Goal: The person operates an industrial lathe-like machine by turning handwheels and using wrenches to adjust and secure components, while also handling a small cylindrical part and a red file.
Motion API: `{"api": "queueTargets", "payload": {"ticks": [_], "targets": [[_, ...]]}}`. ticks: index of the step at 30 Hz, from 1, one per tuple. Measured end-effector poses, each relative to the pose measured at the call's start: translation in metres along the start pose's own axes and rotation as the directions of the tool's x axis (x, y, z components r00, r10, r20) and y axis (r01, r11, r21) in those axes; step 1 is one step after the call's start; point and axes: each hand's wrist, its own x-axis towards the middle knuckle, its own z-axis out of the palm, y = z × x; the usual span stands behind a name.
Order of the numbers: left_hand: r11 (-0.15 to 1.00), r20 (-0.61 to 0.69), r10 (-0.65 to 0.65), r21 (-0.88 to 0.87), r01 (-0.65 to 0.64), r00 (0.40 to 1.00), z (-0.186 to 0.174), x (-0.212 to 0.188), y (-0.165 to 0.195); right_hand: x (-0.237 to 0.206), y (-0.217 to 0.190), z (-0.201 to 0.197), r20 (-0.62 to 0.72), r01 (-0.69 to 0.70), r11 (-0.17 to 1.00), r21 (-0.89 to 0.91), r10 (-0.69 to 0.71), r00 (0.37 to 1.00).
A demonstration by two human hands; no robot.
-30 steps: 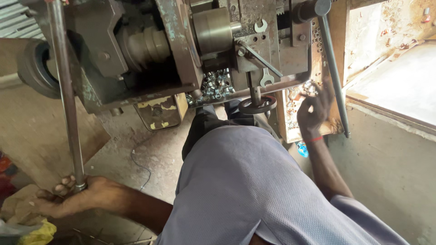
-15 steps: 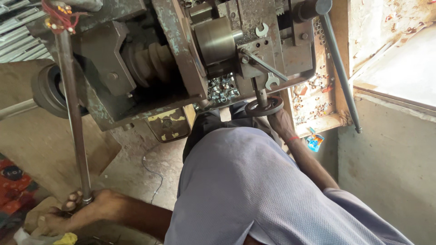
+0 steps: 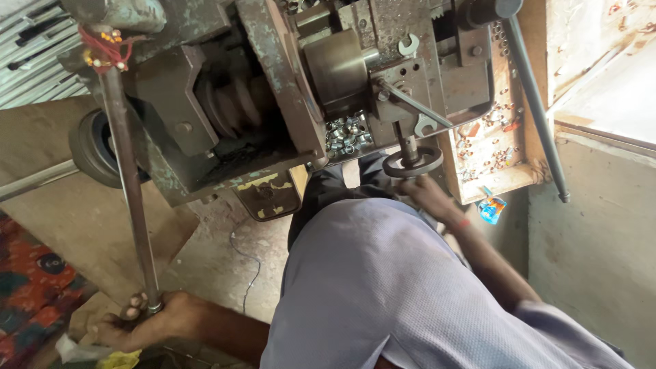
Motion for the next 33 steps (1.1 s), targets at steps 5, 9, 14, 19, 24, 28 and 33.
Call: {"api": "queueTargets", "payload": {"ticks": [5, 9, 14, 19, 24, 28, 33], "targets": [[0.999, 0.072, 0.053, -0.002, -0.053, 0.996, -0.006, 0.002, -0.004, 0.002, 0.018, -0.058, -0.17, 0.013, 0.919, -0.394, -0.087, 0.982], [1.0, 0.072, 0.029, 0.004, -0.029, 0.997, -0.003, -0.002, 0.0, 0.043, 0.007, -0.024, 0.153, 0.463, 0.359, -0.81, -0.633, 0.759], [0.998, 0.062, 0.06, 0.021, -0.061, 0.996, 0.003, -0.018, 0.008, 0.027, 0.0, 0.027, 0.039, 0.34, 0.864, -0.372, -0.352, 0.935], [0.884, 0.277, 0.352, 0.214, -0.415, 0.894, -0.006, -0.014, 0.006, -0.017, -0.017, 0.013, -0.091, -0.057, 0.99, -0.13, 0.045, 0.995], [0.998, 0.132, 0.062, 0.002, -0.062, 0.989, -0.024, 0.014, -0.003, -0.029, -0.017, 0.006, -0.283, -0.096, 0.995, -0.024, 0.086, 0.955], [0.48, 0.614, 0.546, 0.329, -0.813, 0.57, -0.052, 0.014, -0.016, -0.032, -0.007, -0.016, -0.297, 0.022, 1.0, -0.012, -0.024, 0.954], [0.65, 0.611, 0.466, 0.254, -0.716, 0.64, -0.066, 0.027, -0.025, -0.009, 0.001, -0.045, -0.381, -0.025, 0.997, -0.069, -0.003, 0.925]]}}
